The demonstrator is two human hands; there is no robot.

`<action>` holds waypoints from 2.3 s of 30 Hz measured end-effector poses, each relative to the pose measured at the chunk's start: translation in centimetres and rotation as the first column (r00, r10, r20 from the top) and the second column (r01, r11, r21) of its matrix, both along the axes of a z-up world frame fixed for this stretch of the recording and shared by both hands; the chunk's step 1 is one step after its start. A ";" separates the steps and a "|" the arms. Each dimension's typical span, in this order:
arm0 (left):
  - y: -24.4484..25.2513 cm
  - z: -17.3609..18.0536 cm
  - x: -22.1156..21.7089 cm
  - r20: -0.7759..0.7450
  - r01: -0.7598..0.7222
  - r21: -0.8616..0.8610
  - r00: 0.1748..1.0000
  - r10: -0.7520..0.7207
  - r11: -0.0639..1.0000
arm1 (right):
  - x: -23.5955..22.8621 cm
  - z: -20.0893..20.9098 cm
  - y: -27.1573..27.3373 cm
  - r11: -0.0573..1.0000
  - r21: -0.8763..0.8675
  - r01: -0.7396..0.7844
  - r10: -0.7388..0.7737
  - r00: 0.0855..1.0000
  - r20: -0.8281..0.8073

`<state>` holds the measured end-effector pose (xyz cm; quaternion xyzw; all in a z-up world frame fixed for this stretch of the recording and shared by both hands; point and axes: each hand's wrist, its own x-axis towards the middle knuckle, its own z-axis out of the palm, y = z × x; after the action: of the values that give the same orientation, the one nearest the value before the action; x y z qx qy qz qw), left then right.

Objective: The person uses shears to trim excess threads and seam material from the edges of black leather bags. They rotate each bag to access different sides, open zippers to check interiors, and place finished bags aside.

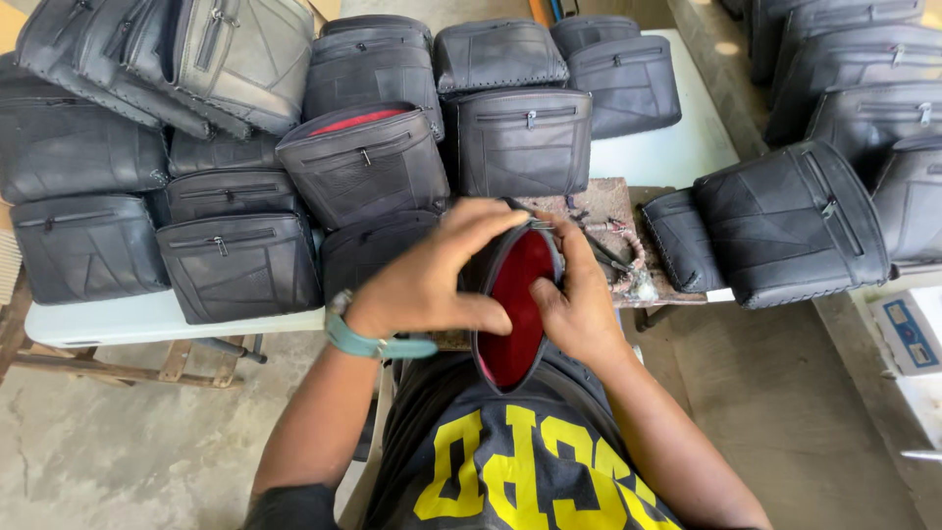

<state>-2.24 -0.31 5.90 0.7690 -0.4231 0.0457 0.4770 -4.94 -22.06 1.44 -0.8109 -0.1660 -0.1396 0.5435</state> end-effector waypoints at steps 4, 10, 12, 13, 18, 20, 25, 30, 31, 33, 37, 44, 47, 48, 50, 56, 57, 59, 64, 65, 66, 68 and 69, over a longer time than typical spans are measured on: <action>-0.1 -1.5 0.4 -0.008 -0.043 -0.023 0.999 0.043 0.999 | 0.3 -0.3 -0.8 0.961 0.145 -0.238 0.256 0.958 -0.129; -0.5 -3.4 1.1 -0.304 -0.057 -0.002 0.951 0.053 0.998 | -0.2 -1.0 -2.6 0.972 -0.209 -0.103 0.072 0.985 -0.154; -0.4 -3.3 0.8 -0.085 0.053 0.040 0.995 -0.049 0.998 | 0.4 -1.7 -2.8 0.984 -0.145 -0.103 0.085 0.989 -0.122; -0.4 -3.3 0.8 0.022 0.108 0.070 0.994 -0.110 0.992 | 0.8 -2.2 -3.0 0.989 -0.113 -0.100 0.088 0.990 -0.107; -0.2 -5.0 3.0 -0.130 0.069 0.221 0.991 -0.040 0.973 | 2.1 -5.5 -3.8 0.991 -0.078 -0.108 0.098 0.988 -0.116; -0.4 -6.2 4.1 -0.311 0.111 0.114 0.948 -0.071 0.987 | 2.6 -6.6 -3.9 0.993 0.003 -0.116 0.114 0.970 -0.216; -2.4 -8.9 6.0 -0.470 0.145 -0.296 0.838 -0.277 0.944 | 3.8 -8.4 -4.3 0.946 0.323 -0.030 0.213 0.810 -0.547; -3.5 -10.0 5.9 -0.540 0.101 -0.384 0.782 -0.312 0.918 | 3.9 -9.9 -4.8 0.883 0.465 -0.053 0.350 0.735 -0.581; -3.6 -10.1 5.8 -0.564 0.090 -0.408 0.758 -0.328 0.909 | 3.9 -10.1 -4.8 0.893 0.447 -0.055 0.340 0.732 -0.590; -4.0 -10.3 5.4 -0.629 -0.008 -0.423 0.723 -0.287 0.906 | 3.9 -10.5 -4.3 0.908 0.417 -0.034 0.294 0.761 -0.578; -5.0 -10.9 5.3 -0.671 -0.163 -0.366 0.728 -0.138 0.916 | 3.8 -10.2 -2.9 0.936 0.340 -0.091 0.133 0.986 -0.101; -5.8 -11.6 6.6 -0.621 -0.214 -0.247 0.784 0.015 0.945 | 1.6 -6.9 -3.0 0.982 -0.052 0.184 -0.165 0.953 0.255; -5.5 -11.4 6.8 -0.560 -0.145 -0.225 0.828 -0.006 0.964 | 1.6 -6.3 -3.0 0.984 -0.102 0.149 -0.104 0.930 0.352; -5.3 -11.3 6.6 -0.559 -0.130 -0.199 0.829 -0.004 0.971 | 1.5 -6.4 -3.0 0.986 -0.086 0.146 -0.113 0.945 0.305; -4.7 -10.7 6.5 -0.552 -0.082 -0.171 0.834 -0.026 0.982 | 1.8 -6.6 -2.7 0.989 -0.057 0.134 -0.118 0.966 0.228; -4.1 -8.0 5.7 -0.134 -0.014 0.043 0.991 0.020 0.999 | 2.2 -7.3 -2.8 0.995 -0.012 0.103 -0.100 0.983 0.151; -4.2 -7.7 5.6 -0.071 -0.053 0.120 0.996 0.062 0.991 | 2.3 -7.4 -2.9 0.994 -0.010 0.107 -0.105 0.984 0.145; -4.3 -7.1 5.5 -0.046 -0.093 0.204 0.993 0.104 0.975 | 2.5 -7.5 -3.1 0.995 -0.002 0.099 -0.097 0.986 0.139; -4.2 -7.6 6.1 -0.174 -0.070 0.168 0.980 0.100 0.983 | 2.6 -7.9 -3.3 0.999 0.005 0.048 -0.048 0.987 0.152; -4.2 -7.9 6.4 -0.203 -0.060 0.168 0.975 0.094 0.984 | 2.5 -7.9 -3.3 0.998 -0.007 0.056 -0.054 0.988 0.147; -4.1 -8.2 6.8 -0.230 -0.053 0.168 0.969 0.091 0.984 | 2.5 -7.8 -3.3 0.998 -0.019 0.061 -0.058 0.988 0.143; -4.0 -8.7 7.3 -0.279 -0.032 0.155 0.957 0.075 0.987 | 2.5 -7.5 -3.2 0.997 -0.048 0.068 -0.060 0.987 0.147; -4.0 -8.8 7.5 -0.301 -0.019 0.141 0.952 0.062 0.990 | 2.4 -7.2 -3.2 0.996 -0.064 0.070 -0.059 0.986 0.155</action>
<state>5.29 -4.32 -2.94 0.8063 -0.3308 -0.0927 0.4816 -2.56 -25.23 -5.79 -0.8211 -0.1854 -0.2129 0.4961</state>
